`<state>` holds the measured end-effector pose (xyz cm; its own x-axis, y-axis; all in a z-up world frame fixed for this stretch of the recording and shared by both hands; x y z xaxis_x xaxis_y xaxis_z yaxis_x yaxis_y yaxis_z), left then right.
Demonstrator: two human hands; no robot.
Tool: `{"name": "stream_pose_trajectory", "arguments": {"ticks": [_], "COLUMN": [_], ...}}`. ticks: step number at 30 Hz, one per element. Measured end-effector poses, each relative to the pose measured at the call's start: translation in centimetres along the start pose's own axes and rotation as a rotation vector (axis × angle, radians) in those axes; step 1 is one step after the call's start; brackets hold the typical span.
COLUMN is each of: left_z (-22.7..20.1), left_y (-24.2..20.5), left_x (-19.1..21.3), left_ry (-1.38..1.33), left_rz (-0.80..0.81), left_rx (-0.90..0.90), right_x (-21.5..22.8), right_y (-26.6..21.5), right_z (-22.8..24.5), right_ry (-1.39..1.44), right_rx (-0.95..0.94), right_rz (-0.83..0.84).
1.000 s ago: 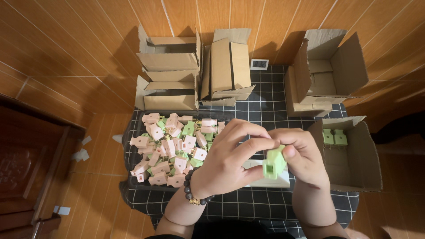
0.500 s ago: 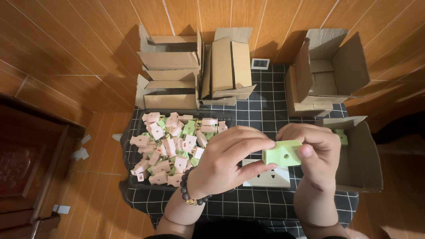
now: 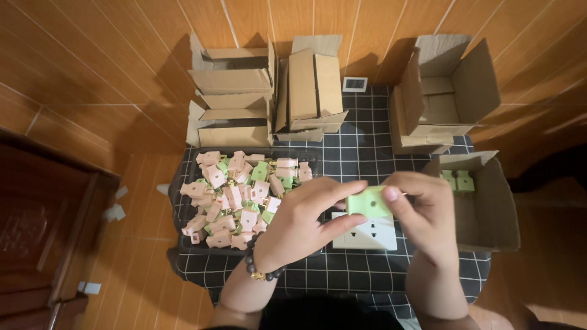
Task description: The person picks up green plastic plug housings and white internal components from a tray, inserts the internal parts into the housings by hand, and places the assembled adapters into a cardboard box.
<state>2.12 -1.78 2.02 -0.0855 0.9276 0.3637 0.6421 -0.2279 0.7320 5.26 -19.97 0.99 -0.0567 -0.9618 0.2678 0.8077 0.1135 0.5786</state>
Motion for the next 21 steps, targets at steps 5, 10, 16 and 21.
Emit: {"name": "stream_pose_trajectory", "arguments": {"ticks": [5,10,16,21], "left_z": [1.5,4.5,7.9,7.9], "left_y": [-2.5,-5.4,-9.3,-9.7], "left_x": [-1.2,-4.6,-11.5,-14.5], "left_ry": [-0.075,0.074,0.259,0.289], "left_rz": [0.08,0.307,0.54,0.561], "left_rx": [0.261,0.379,0.421,0.332], "right_x": [0.6,1.0,1.0,0.5], "right_y": [-6.0,-14.9,-20.2,-20.8], "right_z": [-4.6,-8.7,-12.2,-14.5], "right_ry": [0.074,-0.23,-0.559,-0.576], "right_rx": [-0.221,-0.193,-0.093,-0.295], "right_rz": [-0.012,-0.158,-0.258,-0.167]}}
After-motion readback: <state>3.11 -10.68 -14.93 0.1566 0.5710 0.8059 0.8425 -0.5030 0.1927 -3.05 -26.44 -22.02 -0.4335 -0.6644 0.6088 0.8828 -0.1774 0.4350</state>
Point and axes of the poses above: each hand's wrist, its own y-axis towards the middle knuckle, its own x-axis out of the back of the hand, z = x × y, the point moved 6 cm from there along y, towards the middle knuckle, and after that the axes turned 10 degrees about -z, right-handed, at the moved point
